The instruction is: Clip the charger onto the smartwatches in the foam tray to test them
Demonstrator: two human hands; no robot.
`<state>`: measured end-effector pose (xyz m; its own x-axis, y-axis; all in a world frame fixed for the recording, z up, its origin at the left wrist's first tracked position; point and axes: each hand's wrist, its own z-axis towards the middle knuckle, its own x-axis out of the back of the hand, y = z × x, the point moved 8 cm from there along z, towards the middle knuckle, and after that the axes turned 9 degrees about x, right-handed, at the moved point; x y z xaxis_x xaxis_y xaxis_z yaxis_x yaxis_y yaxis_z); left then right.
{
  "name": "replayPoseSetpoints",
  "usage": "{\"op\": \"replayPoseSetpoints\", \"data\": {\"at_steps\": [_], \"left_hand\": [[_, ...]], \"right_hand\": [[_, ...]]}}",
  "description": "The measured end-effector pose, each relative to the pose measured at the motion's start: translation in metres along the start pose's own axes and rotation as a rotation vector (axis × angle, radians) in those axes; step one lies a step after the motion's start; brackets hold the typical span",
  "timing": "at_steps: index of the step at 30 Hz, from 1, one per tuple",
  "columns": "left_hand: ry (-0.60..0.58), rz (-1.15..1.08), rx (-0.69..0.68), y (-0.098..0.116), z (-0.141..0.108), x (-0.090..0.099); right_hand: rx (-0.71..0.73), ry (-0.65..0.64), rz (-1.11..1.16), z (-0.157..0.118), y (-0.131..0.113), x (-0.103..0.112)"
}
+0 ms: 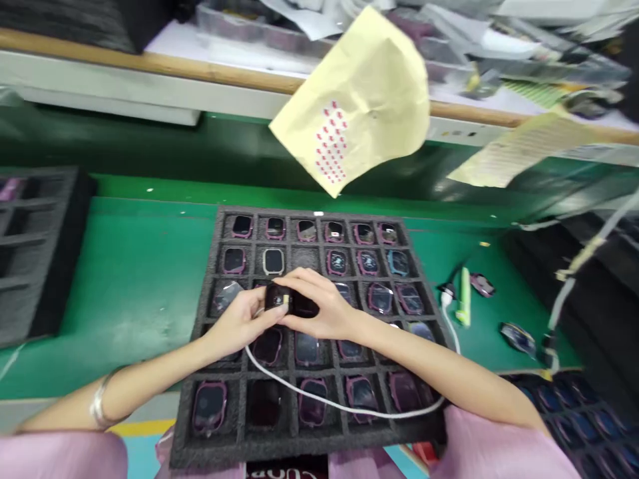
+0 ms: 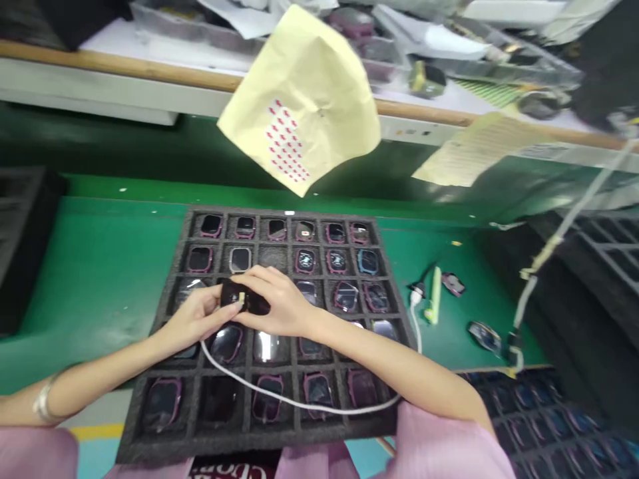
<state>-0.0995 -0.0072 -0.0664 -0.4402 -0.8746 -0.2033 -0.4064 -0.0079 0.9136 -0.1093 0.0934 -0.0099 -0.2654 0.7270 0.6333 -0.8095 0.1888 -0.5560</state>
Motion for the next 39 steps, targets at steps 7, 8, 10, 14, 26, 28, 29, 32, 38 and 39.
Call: {"op": "replayPoseSetpoints", "data": {"at_steps": [7,8,10,14,26,28,29,32,38,39], "left_hand": [[-0.005,0.006,-0.042,0.003,0.002,0.003],[-0.006,0.001,-0.049,0.004,0.001,0.003],[-0.022,-0.034,-0.054,0.006,0.001,0.003],[-0.204,-0.137,0.019,0.005,-0.002,-0.006],[-0.248,-0.098,0.006,0.003,-0.007,-0.011],[-0.132,-0.061,-0.034,0.004,-0.005,-0.004],[-0.080,-0.045,-0.049,0.004,-0.004,-0.001],[0.004,0.010,-0.044,0.002,-0.002,0.004],[0.038,0.083,-0.039,-0.001,-0.003,0.006],[0.044,0.085,-0.037,-0.001,-0.003,0.006]], "right_hand": [[-0.025,0.016,0.056,0.002,0.002,-0.001],[-0.036,0.019,0.069,0.003,0.003,0.000],[-0.055,0.019,0.137,0.004,0.003,0.003],[-0.112,0.007,0.438,0.006,0.005,0.005],[-0.157,-0.010,0.600,0.006,0.010,0.002],[-0.116,-0.040,0.493,0.007,0.008,0.004],[-0.102,-0.041,0.442,0.008,0.007,0.005],[-0.070,-0.026,0.315,0.007,0.003,0.005],[-0.020,-0.016,0.144,0.004,-0.002,0.001],[-0.020,-0.014,0.133,0.004,-0.002,0.001]]}}
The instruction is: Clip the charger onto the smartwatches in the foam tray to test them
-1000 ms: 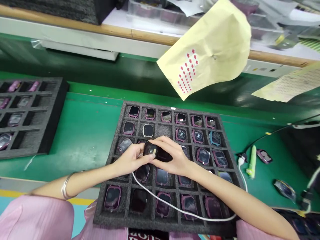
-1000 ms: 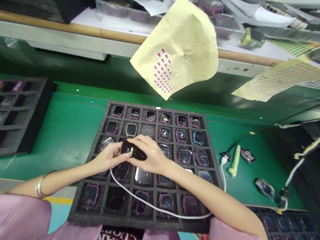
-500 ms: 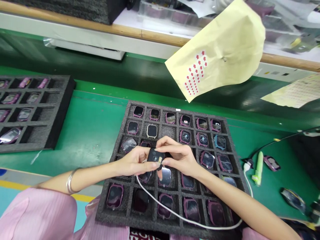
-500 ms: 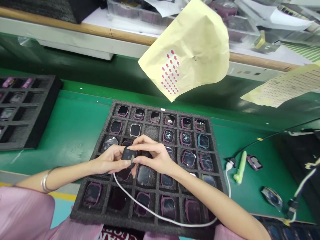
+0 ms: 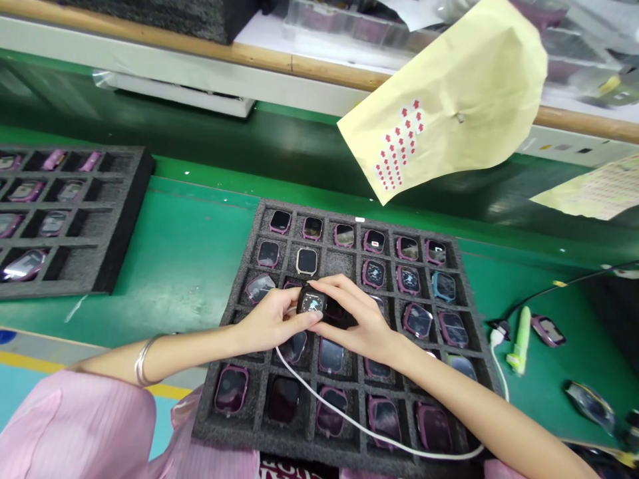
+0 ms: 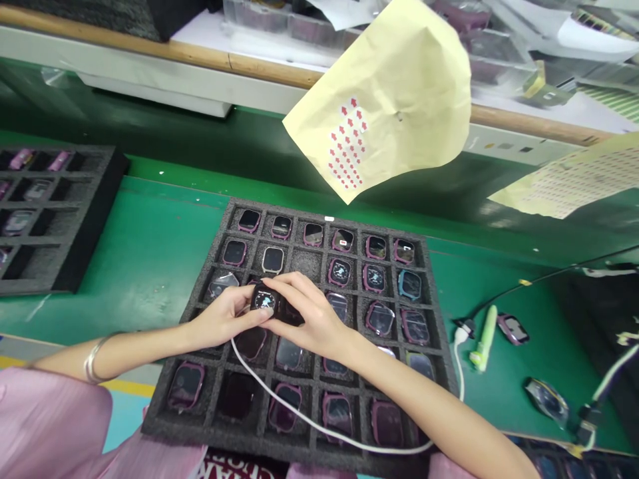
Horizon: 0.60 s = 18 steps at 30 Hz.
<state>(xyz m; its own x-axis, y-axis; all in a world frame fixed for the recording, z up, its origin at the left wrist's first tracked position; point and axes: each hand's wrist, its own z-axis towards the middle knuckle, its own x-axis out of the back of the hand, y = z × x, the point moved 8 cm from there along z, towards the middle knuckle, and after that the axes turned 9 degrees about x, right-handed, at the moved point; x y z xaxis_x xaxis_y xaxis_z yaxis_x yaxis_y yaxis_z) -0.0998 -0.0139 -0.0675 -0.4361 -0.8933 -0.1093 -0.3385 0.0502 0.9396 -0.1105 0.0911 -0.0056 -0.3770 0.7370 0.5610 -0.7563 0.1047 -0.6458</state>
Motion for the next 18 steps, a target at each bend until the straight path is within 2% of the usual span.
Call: {"op": "replayPoseSetpoints", "data": {"at_steps": [2,7,14,18], "left_hand": [[-0.016,-0.029,0.007,-0.001,0.001,0.000],[-0.185,-0.195,0.037,-0.002,0.001,-0.010],[-0.053,-0.136,0.017,0.000,0.005,-0.001],[-0.017,-0.031,0.051,-0.003,0.002,-0.002]], "right_hand": [[-0.012,-0.002,0.029,0.001,0.001,0.001],[-0.044,-0.023,0.205,0.003,0.003,0.004],[-0.079,0.000,0.002,0.000,0.004,0.002],[-0.064,-0.162,-0.167,0.002,-0.006,0.000]]}}
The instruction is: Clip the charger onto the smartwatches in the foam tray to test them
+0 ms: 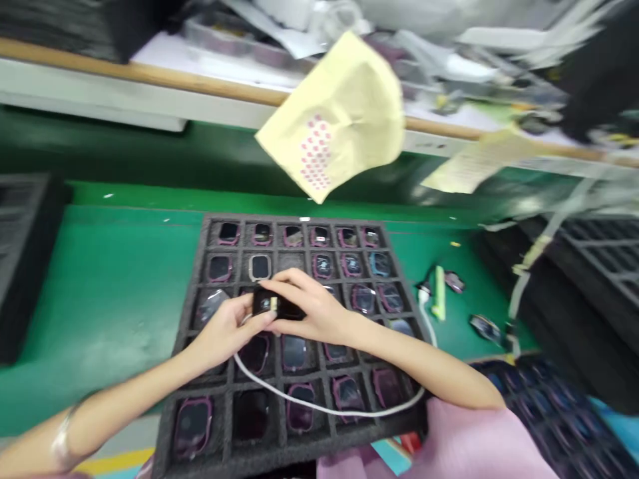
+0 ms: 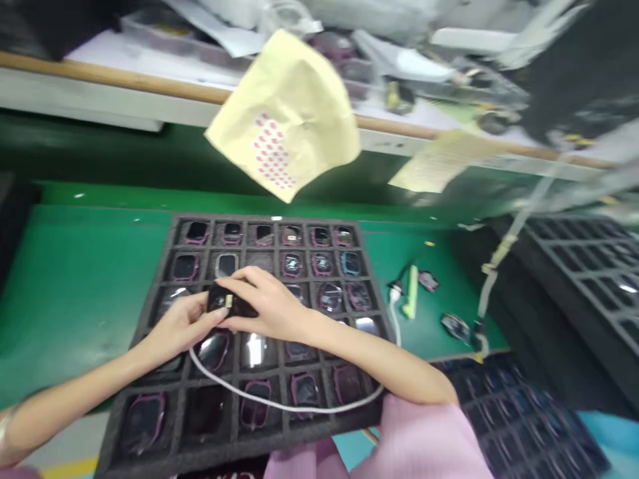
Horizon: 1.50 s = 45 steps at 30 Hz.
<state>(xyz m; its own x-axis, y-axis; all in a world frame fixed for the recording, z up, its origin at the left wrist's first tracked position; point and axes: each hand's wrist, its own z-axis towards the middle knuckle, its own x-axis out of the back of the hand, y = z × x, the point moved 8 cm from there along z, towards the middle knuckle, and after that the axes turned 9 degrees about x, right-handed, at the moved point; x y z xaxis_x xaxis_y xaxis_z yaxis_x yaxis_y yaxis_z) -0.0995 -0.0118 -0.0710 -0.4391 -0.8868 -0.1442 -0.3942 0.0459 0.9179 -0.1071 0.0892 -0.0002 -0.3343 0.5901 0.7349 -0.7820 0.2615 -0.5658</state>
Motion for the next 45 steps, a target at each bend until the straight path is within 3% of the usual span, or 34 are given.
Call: {"op": "replayPoseSetpoints", "data": {"at_steps": [3,5,7,9,12,14,17,20,22,26,31,36,40,45], "left_hand": [[-0.030,0.074,0.064,-0.007,-0.002,-0.003],[-0.016,0.146,0.072,-0.009,-0.004,-0.003],[-0.012,0.201,0.082,-0.012,-0.005,-0.005],[0.023,0.214,0.085,-0.015,-0.007,-0.004],[0.063,0.251,0.112,-0.021,-0.009,-0.005],[0.033,0.311,0.132,-0.023,-0.009,-0.010],[0.008,0.350,0.095,-0.021,-0.011,-0.018],[0.085,0.350,0.010,-0.014,-0.014,-0.015],[0.156,0.464,-0.084,-0.008,-0.016,-0.010],[0.254,0.805,-0.326,0.005,-0.018,-0.004],[0.271,0.922,-0.321,0.001,-0.006,-0.003],[0.354,0.878,-0.404,0.014,-0.004,-0.010],[0.390,0.886,-0.416,0.026,-0.009,-0.017],[0.504,0.774,-0.428,0.047,-0.028,-0.012]], "right_hand": [[0.036,-0.050,-0.175,-0.011,-0.008,0.025],[-0.091,0.086,-0.362,-0.035,0.001,0.067],[-0.366,0.306,-0.604,-0.084,0.018,0.126],[-0.559,0.441,-0.755,-0.144,0.033,0.175],[-0.791,0.540,-0.884,-0.235,0.060,0.219],[-0.919,0.543,-0.922,-0.282,0.079,0.223],[-1.050,0.534,-0.946,-0.327,0.098,0.205],[-1.113,0.549,-0.972,-0.345,0.105,0.190],[-1.122,0.570,-0.992,-0.347,0.102,0.189],[-1.049,0.639,-1.048,-0.332,0.082,0.204],[-0.695,0.598,-1.050,-0.257,0.037,0.197],[-0.226,0.487,-0.924,-0.153,-0.019,0.150],[0.275,0.332,-0.791,-0.082,-0.062,0.097],[0.483,0.211,-0.629,-0.019,-0.079,0.052]]}}
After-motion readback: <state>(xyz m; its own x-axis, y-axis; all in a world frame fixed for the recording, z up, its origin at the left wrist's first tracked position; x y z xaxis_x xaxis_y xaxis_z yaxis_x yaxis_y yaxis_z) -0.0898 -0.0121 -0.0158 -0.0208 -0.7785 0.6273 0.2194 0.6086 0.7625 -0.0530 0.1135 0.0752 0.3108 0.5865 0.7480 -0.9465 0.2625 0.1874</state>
